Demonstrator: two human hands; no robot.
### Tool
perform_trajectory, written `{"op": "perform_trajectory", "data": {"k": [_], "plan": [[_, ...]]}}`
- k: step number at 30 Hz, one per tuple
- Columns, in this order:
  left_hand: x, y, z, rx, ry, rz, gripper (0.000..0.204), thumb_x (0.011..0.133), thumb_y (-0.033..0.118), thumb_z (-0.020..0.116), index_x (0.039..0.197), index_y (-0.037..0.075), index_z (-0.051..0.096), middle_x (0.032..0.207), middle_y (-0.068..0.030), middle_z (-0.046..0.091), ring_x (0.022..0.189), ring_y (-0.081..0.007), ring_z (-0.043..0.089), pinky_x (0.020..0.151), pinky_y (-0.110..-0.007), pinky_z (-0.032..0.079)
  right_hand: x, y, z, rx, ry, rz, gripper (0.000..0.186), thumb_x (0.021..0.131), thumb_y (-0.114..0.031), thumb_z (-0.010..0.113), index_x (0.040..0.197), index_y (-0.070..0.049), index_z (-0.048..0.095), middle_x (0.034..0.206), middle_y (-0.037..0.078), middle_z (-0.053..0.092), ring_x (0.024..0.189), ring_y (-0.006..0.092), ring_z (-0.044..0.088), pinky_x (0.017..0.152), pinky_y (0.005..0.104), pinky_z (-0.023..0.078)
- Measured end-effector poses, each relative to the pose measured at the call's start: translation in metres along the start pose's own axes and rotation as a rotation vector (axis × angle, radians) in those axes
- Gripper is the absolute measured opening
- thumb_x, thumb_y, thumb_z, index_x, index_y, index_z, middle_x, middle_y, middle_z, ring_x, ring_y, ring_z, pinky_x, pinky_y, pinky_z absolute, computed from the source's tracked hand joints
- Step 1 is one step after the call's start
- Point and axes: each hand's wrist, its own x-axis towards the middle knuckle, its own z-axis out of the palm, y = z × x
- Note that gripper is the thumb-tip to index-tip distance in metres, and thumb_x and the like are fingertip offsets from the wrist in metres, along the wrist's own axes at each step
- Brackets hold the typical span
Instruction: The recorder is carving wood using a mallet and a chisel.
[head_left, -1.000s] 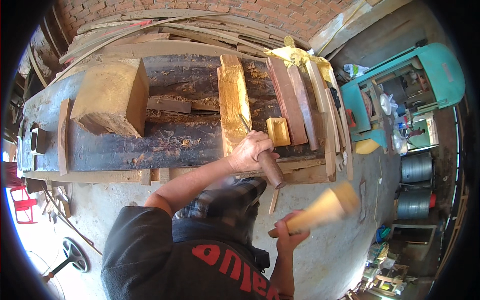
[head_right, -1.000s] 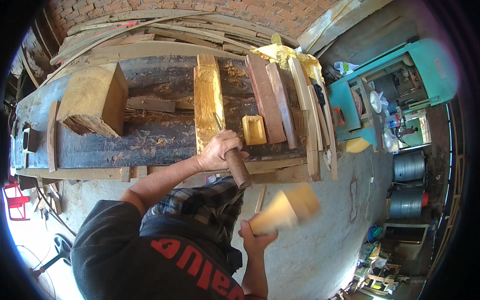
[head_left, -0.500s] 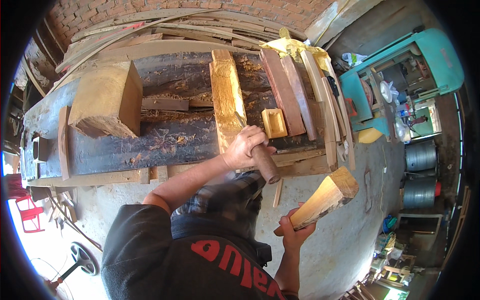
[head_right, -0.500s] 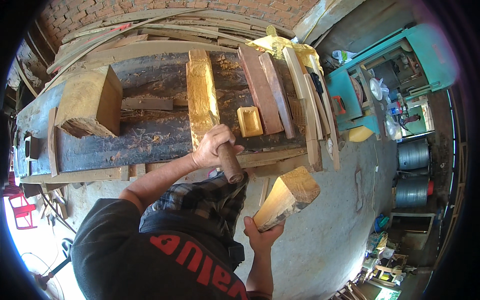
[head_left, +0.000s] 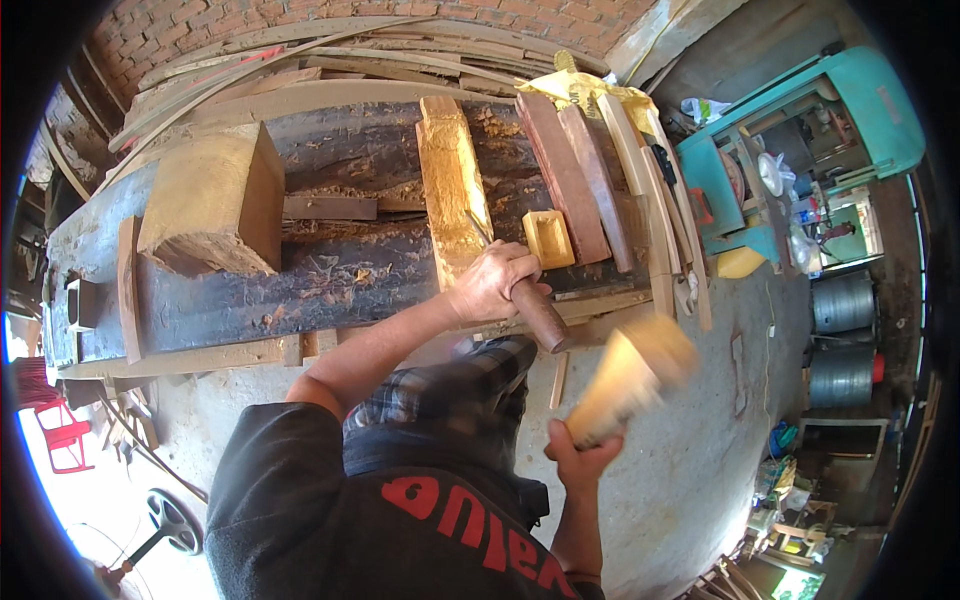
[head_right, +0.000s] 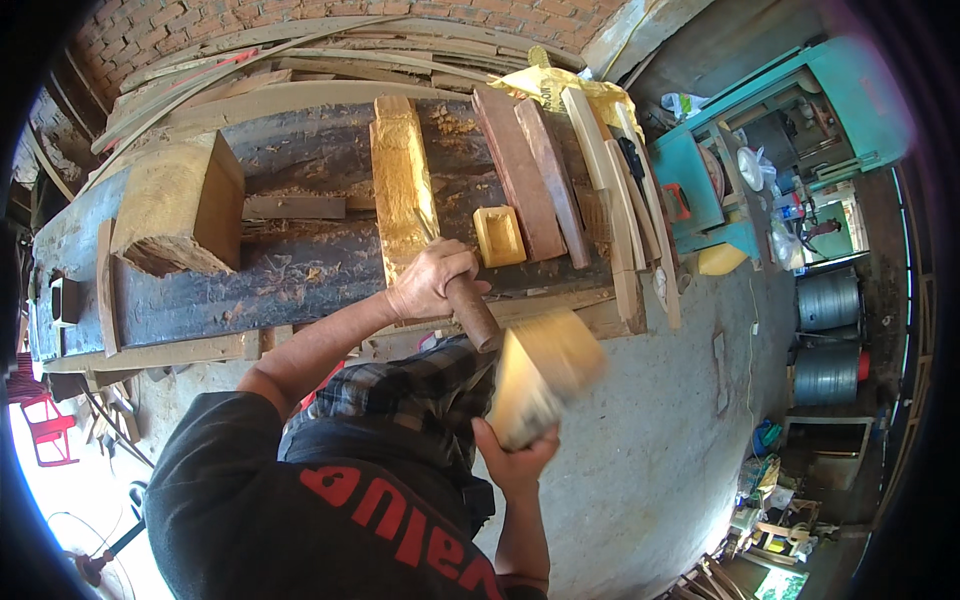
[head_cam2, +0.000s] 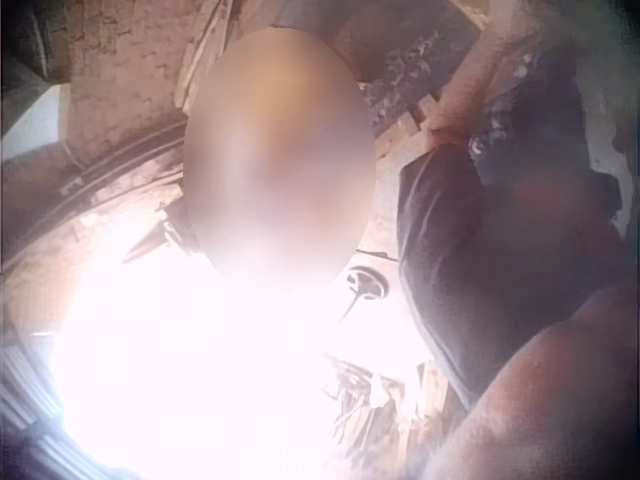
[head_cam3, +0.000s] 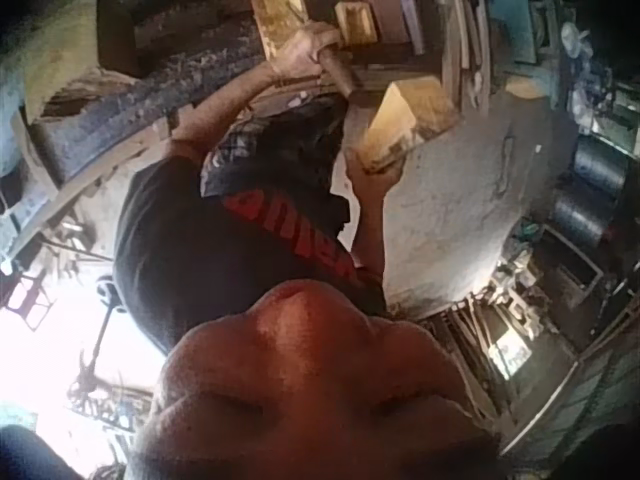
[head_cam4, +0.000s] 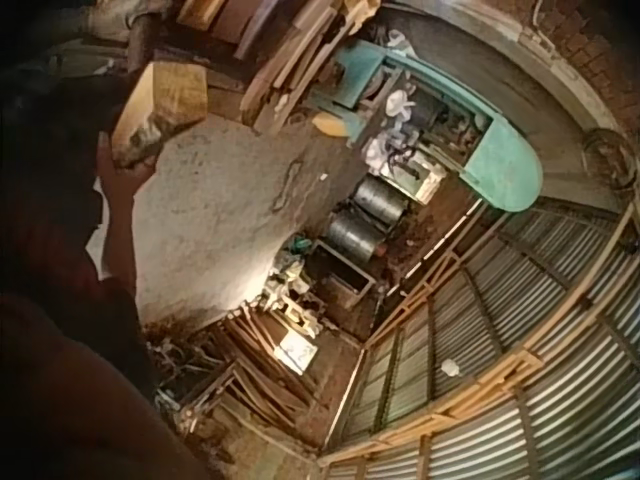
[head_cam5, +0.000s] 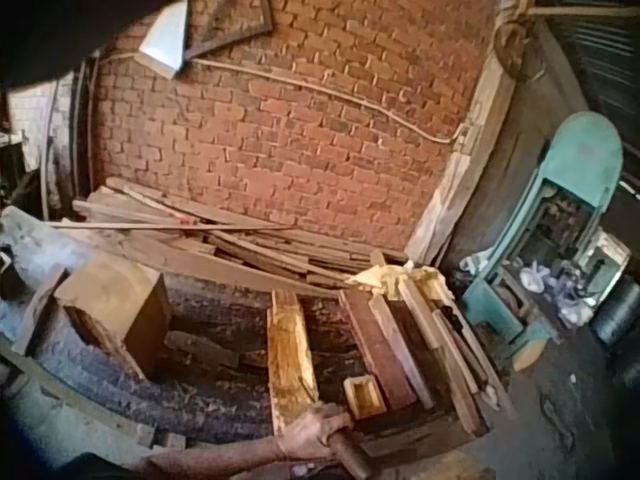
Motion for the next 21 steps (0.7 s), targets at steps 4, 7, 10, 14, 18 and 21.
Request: {"op": "perform_trajectory", "data": {"k": [4,7,10,14,18,21], "plan": [[0.004,0.004,-0.004,-0.028,0.031,-0.042,0.035,0.074,0.021,0.082,0.076,0.008,0.050,0.072,-0.0091,0.055,0.071,-0.0324,0.057,0.064,-0.042,0.044,-0.005,0.019,-0.014,-0.013,-0.055,-0.391,0.058,0.071,-0.011,0.083,0.117,-0.001,0.048,0.076,-0.001,0.055,0.066,0.0094,0.057,0.065,0.0294,0.050],[0.003,0.001,-0.004,-0.094,0.061,-0.050,0.035,0.074,0.021,0.082,0.076,0.008,0.050,0.072,-0.0095,0.054,0.070,-0.0324,0.056,0.064,-0.042,0.043,0.000,0.035,0.002,-0.144,-0.225,0.049,0.056,0.072,-0.006,0.081,0.116,-0.002,0.046,0.076,0.001,0.056,0.058,0.0066,0.054,0.048,0.0242,0.044],[0.005,0.004,-0.006,0.011,0.065,0.012,0.034,0.074,0.020,0.082,0.076,0.008,0.049,0.071,-0.0098,0.052,0.069,-0.0321,0.055,0.062,-0.042,0.043,-0.012,0.016,-0.006,0.049,-0.127,0.248,0.054,0.070,-0.018,0.087,0.108,0.001,0.055,0.095,0.009,0.064,0.083,0.0145,0.062,0.071,0.0301,0.051],[0.006,0.012,-0.009,-0.025,0.094,0.001,0.035,0.074,0.017,0.082,0.075,0.008,0.049,0.072,-0.0100,0.052,0.069,-0.0311,0.055,0.061,-0.041,0.044,-0.016,0.004,-0.015,0.089,-0.091,0.202,0.054,0.070,-0.016,0.087,0.108,0.002,0.054,0.095,0.008,0.063,0.084,0.0135,0.061,0.073,0.0302,0.052],[0.009,0.014,-0.009,-0.075,0.112,-0.082,0.035,0.075,0.019,0.082,0.076,0.008,0.049,0.073,-0.0089,0.055,0.069,-0.0289,0.057,0.062,-0.039,0.046,-0.016,0.000,-0.022,0.003,-0.085,-0.067,0.060,0.074,-0.002,0.077,0.122,-0.003,0.040,0.072,0.003,0.056,0.051,0.0110,0.055,0.044,0.0264,0.045],[0.015,0.011,-0.008,-0.077,0.126,-0.128,0.034,0.076,0.018,0.082,0.078,0.008,0.050,0.072,-0.0081,0.055,0.068,-0.0281,0.059,0.062,-0.039,0.047,0.000,-0.024,-0.020,-0.033,-0.054,-0.458,0.059,0.075,-0.008,0.078,0.122,-0.002,0.043,0.071,0.002,0.056,0.059,0.0130,0.058,0.056,0.0286,0.048]]}}
